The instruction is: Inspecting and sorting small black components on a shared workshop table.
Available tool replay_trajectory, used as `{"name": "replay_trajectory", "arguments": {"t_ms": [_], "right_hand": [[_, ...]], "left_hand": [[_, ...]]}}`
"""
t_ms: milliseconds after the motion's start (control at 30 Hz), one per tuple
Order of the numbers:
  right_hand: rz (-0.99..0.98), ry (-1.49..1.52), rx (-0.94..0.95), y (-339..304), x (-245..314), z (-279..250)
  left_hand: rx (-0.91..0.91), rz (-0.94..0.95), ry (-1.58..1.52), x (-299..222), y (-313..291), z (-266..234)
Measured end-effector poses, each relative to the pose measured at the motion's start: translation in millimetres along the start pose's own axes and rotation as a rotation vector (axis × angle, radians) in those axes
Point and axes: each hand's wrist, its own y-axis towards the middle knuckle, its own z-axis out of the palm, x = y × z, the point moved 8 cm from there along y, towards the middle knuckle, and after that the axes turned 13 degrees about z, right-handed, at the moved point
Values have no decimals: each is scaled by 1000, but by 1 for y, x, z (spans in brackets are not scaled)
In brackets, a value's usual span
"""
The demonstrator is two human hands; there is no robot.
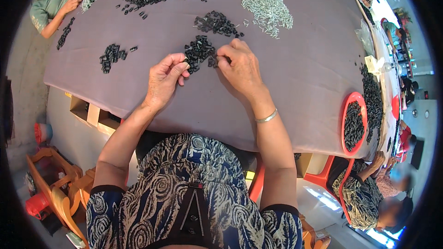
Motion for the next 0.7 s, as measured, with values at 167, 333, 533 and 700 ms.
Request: {"name": "replay_trajectory", "arguments": {"t_ms": [167,333,533,700], "right_hand": [[5,80,16,0,1,1],[-103,-15,-7,-3,9,5],[-29,-3,68,-2,9,8],[-28,-15,56,-2,13,9]], "left_hand": [[42,-2,34,3,0,2],[62,18,68,-1,0,3],[62,16,55,0,0,4],[73,19,69,-2,-1,4]]}}
